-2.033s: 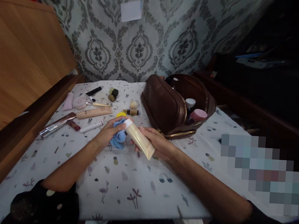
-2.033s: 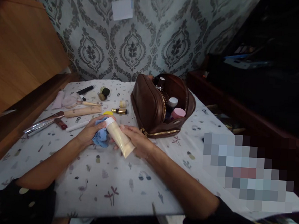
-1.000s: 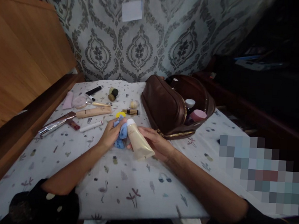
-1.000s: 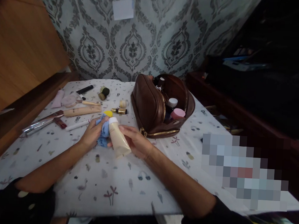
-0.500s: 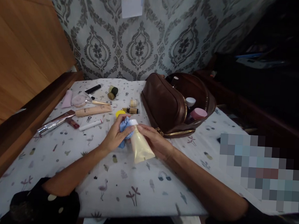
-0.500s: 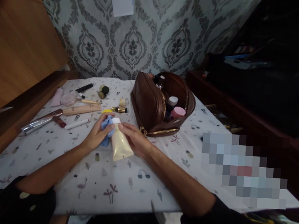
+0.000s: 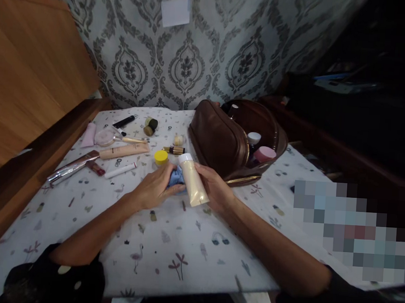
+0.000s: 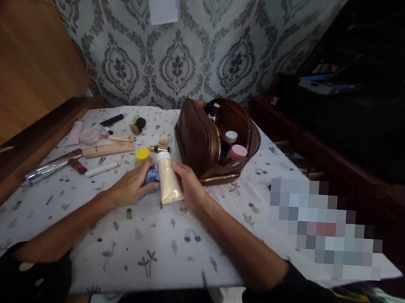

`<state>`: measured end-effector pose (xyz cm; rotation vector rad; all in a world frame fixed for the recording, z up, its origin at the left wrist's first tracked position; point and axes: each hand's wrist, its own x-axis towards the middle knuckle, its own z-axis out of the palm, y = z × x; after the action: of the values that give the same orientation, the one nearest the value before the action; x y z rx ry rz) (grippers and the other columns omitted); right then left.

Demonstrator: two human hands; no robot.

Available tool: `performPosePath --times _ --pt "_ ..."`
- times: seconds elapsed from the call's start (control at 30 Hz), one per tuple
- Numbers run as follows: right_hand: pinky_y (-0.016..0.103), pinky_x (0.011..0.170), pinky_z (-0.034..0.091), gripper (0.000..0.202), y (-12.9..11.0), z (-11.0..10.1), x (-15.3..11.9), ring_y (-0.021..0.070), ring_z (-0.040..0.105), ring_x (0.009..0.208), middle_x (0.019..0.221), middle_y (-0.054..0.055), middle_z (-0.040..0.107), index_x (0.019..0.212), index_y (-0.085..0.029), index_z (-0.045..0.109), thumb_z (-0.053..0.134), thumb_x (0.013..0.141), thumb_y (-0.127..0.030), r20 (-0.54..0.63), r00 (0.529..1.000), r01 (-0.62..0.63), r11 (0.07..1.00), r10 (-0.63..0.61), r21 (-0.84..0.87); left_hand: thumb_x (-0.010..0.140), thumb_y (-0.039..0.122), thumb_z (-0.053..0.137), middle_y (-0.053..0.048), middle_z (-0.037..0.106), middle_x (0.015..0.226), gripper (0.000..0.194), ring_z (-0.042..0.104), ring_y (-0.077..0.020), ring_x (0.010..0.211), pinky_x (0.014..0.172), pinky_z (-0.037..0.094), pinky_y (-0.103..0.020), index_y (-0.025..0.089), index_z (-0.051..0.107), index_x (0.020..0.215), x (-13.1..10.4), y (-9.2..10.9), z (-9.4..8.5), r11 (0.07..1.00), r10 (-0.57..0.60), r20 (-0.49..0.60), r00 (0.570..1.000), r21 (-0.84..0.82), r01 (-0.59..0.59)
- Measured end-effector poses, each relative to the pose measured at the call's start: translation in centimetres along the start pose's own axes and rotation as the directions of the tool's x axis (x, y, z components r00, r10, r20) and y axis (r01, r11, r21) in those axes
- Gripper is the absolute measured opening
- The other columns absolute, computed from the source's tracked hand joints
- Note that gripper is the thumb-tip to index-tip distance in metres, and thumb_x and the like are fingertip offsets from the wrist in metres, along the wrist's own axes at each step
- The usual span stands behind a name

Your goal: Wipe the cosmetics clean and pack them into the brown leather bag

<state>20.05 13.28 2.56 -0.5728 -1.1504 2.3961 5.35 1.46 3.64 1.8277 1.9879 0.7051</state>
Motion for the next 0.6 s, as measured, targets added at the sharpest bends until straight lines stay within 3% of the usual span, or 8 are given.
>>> performPosePath --times 0.1,0.2,0.27,0.37,0.5,0.6 --pt "0.028 0.062 0.049 0.026 0.0 -0.1 0.1 0.0194 0.064 0.071 0.070 0.004 0.068 0.085 -0.017 0.067 0.072 0.076 -0.041 -0.026 0.999 -0.024 1.000 0.024 0.015 0.087 0.056 0.055 -0.011 0.054 0.113 0.044 0.057 -0.0326 0.105 0.077 0.050 -0.043 0.021 0.046 0.113 0.2 -0.2 -0.5 0.985 0.005 0.049 0.999 0.172 -0.013" --pt "0.031 0.066 0.052 0.027 -0.3 0.1 -0.1 0.0219 0.066 0.073 0.071 0.006 0.069 0.090 -0.017 0.067 0.067 0.079 -0.042 -0.034 0.998 -0.048 0.999 0.049 0.015 0.085 0.042 0.060 -0.009 0.056 0.112 0.035 0.058 -0.0313 0.104 0.080 0.050 -0.043 0.022 0.051 0.112 0.3 -0.7 -0.5 0.976 -0.020 0.044 0.999 0.216 0.010" --pt "0.032 0.066 0.052 0.029 -0.5 0.3 -0.3 0.0222 0.066 0.073 0.071 0.006 0.069 0.093 -0.017 0.067 0.066 0.080 -0.043 -0.032 0.999 -0.028 1.000 0.028 0.005 0.083 0.029 0.059 -0.007 0.058 0.112 0.033 0.060 -0.0290 0.102 0.085 0.050 -0.043 0.023 0.052 0.115 0.4 -1.1 -0.2 0.985 -0.019 0.020 1.000 0.171 0.016" --pt "0.029 0.064 0.052 0.030 -0.7 0.5 -0.5 0.0210 0.067 0.072 0.073 0.007 0.070 0.095 -0.016 0.068 0.066 0.081 -0.043 -0.021 1.000 0.012 1.000 -0.012 -0.002 0.076 0.016 0.058 -0.007 0.059 0.116 0.046 0.060 -0.0277 0.104 0.089 0.049 -0.042 0.023 0.049 0.121 0.4 -1.4 0.4 0.998 -0.009 -0.053 0.999 0.069 0.013" --pt "0.026 0.054 0.049 0.025 -0.2 0.7 -0.5 0.0181 0.064 0.062 0.068 0.006 0.070 0.089 -0.016 0.068 0.067 0.082 -0.039 -0.044 0.998 -0.039 0.999 0.038 -0.021 0.070 0.007 0.055 -0.008 0.059 0.116 0.053 0.058 -0.0267 0.107 0.091 0.047 -0.040 0.020 0.048 0.121 0.4 -1.0 0.8 0.998 -0.031 -0.196 0.980 -0.055 0.020" --pt "0.026 0.050 0.049 0.021 0.3 0.7 -0.4 0.0177 0.062 0.055 0.063 0.005 0.068 0.088 -0.015 0.067 0.064 0.085 -0.036 -0.066 0.992 -0.106 0.994 0.105 -0.027 0.067 0.007 0.057 -0.006 0.060 0.114 0.050 0.057 -0.0245 0.108 0.096 0.044 -0.039 0.020 0.051 0.115 0.6 -0.6 0.9 0.971 -0.094 -0.306 0.947 -0.239 0.020"
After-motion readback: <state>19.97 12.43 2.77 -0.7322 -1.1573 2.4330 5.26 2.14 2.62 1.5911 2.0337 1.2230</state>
